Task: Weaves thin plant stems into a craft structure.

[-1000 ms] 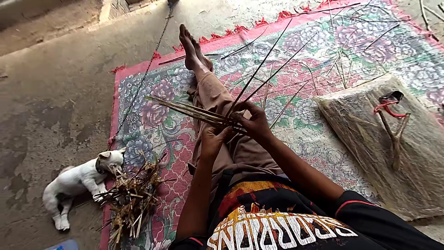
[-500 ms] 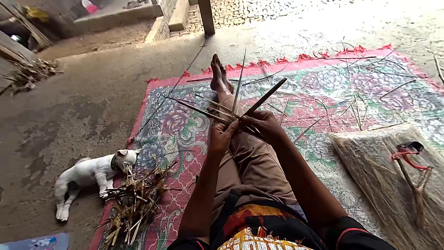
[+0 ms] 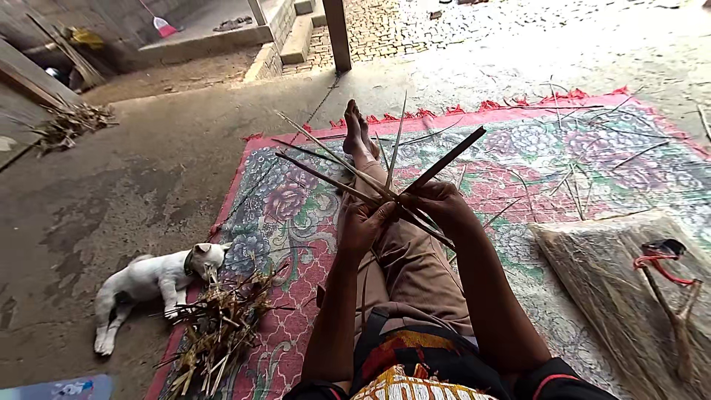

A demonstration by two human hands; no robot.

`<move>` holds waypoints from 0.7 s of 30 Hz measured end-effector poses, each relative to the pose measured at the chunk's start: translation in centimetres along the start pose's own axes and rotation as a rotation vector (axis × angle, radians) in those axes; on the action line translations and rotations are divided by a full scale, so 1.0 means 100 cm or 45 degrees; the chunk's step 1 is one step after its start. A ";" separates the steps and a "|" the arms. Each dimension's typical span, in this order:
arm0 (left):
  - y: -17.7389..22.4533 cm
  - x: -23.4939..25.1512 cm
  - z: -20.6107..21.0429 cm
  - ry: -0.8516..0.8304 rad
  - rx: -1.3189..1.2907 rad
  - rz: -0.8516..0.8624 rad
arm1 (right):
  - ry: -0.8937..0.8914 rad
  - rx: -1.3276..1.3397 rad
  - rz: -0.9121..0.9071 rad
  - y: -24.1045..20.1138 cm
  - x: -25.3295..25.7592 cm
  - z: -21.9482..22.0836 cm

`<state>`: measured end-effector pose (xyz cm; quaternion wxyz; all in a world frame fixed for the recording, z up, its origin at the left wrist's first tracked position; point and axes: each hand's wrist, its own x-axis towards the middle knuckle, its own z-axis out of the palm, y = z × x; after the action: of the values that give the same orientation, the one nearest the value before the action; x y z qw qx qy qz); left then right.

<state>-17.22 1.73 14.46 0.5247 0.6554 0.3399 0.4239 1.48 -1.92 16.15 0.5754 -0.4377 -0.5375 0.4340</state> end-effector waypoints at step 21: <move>-0.014 0.005 0.021 0.233 -0.547 -0.156 | 0.018 0.109 0.126 0.020 0.002 0.008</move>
<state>-15.12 1.61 13.00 0.6439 0.4658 0.3272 0.5113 0.63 -1.18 14.32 0.5750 -0.4419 -0.4922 0.4815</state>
